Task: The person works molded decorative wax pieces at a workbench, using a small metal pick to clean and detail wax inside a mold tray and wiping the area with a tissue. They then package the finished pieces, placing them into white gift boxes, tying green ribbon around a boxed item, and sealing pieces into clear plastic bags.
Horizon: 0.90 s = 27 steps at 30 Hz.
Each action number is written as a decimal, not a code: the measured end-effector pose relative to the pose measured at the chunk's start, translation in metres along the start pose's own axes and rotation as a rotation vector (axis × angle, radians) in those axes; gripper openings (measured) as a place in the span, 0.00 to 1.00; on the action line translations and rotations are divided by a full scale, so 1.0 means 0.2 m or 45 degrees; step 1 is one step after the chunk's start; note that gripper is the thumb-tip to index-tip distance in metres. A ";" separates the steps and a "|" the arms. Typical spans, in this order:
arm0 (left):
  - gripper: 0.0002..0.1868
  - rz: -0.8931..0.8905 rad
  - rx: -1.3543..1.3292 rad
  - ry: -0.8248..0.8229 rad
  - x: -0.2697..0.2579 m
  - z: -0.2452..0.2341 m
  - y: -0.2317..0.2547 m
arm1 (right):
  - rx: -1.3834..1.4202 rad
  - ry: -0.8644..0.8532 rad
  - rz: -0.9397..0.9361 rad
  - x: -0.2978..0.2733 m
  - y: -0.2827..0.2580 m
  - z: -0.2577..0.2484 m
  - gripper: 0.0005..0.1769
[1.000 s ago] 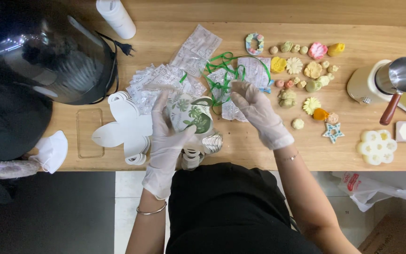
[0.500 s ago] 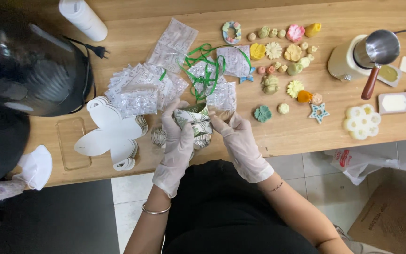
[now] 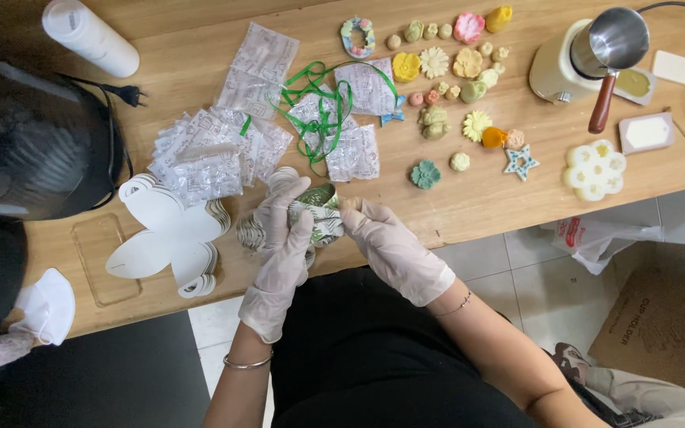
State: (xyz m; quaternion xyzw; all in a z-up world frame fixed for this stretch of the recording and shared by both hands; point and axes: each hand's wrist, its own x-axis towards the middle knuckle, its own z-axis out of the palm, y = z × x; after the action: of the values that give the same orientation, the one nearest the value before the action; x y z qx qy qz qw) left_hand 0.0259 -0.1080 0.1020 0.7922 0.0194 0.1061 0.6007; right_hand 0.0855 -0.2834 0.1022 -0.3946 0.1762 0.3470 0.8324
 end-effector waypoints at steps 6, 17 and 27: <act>0.35 -0.247 -0.380 -0.004 -0.04 0.00 -0.05 | -0.541 -0.469 -0.372 -0.07 0.00 0.06 0.14; 0.46 -0.376 -0.696 0.018 -0.06 0.00 0.14 | -1.158 -0.060 -0.718 -0.03 -0.03 0.00 0.28; 0.24 -0.713 -1.210 0.029 -0.09 0.10 -0.04 | -1.457 -0.167 -0.909 -0.13 -0.13 -0.05 0.24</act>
State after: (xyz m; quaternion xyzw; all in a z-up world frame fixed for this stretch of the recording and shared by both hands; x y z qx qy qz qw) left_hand 0.0125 -0.1270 0.0866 0.3972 0.1859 -0.0520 0.8972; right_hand 0.0851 -0.3144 0.1249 -0.7852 -0.2274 0.1129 0.5649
